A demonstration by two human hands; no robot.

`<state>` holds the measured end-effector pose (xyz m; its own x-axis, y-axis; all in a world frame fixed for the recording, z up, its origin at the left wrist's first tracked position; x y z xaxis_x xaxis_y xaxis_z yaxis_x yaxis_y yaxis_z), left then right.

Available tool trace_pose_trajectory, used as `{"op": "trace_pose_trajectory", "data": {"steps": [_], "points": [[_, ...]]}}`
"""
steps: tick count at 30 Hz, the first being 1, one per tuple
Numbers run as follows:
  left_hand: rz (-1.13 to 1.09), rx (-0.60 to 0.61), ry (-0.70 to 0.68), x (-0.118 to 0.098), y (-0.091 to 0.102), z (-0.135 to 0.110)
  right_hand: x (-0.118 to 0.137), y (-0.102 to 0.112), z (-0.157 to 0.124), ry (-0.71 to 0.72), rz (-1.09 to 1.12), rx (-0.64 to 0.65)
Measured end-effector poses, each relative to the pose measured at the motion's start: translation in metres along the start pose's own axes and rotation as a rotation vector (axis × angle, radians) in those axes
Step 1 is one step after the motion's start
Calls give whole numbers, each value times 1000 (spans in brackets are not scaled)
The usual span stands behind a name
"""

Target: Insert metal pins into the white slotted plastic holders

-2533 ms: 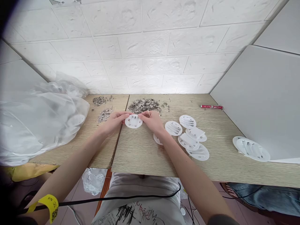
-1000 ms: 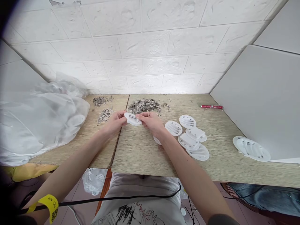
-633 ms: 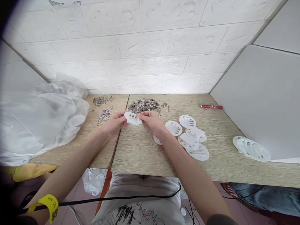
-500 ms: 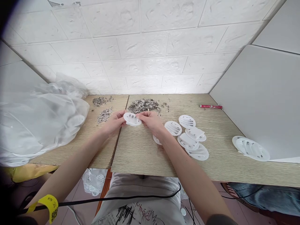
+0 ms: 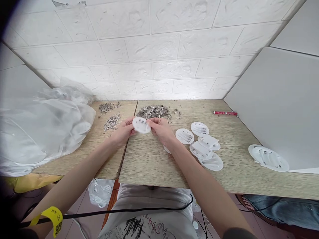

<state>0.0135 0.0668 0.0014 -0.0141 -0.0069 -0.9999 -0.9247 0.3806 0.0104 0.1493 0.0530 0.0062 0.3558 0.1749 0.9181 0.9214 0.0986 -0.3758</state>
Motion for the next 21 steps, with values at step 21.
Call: {"op": "trace_pose_trajectory", "data": {"steps": [21], "points": [[822, -250, -401, -41, 7, -15, 22, -1, -4, 353, -644, -37]]}}
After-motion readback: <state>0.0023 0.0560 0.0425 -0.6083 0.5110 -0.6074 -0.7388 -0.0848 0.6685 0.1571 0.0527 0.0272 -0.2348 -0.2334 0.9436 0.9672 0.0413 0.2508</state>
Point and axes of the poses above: each hand's wrist, its own z-axis towards the middle knuckle, its own y-axis out of the back of the hand, x = y × z, the point moved 7 cm from there along z, towards the middle knuckle, and after that the axes turned 8 degrees about z, right-handed, at the moved point
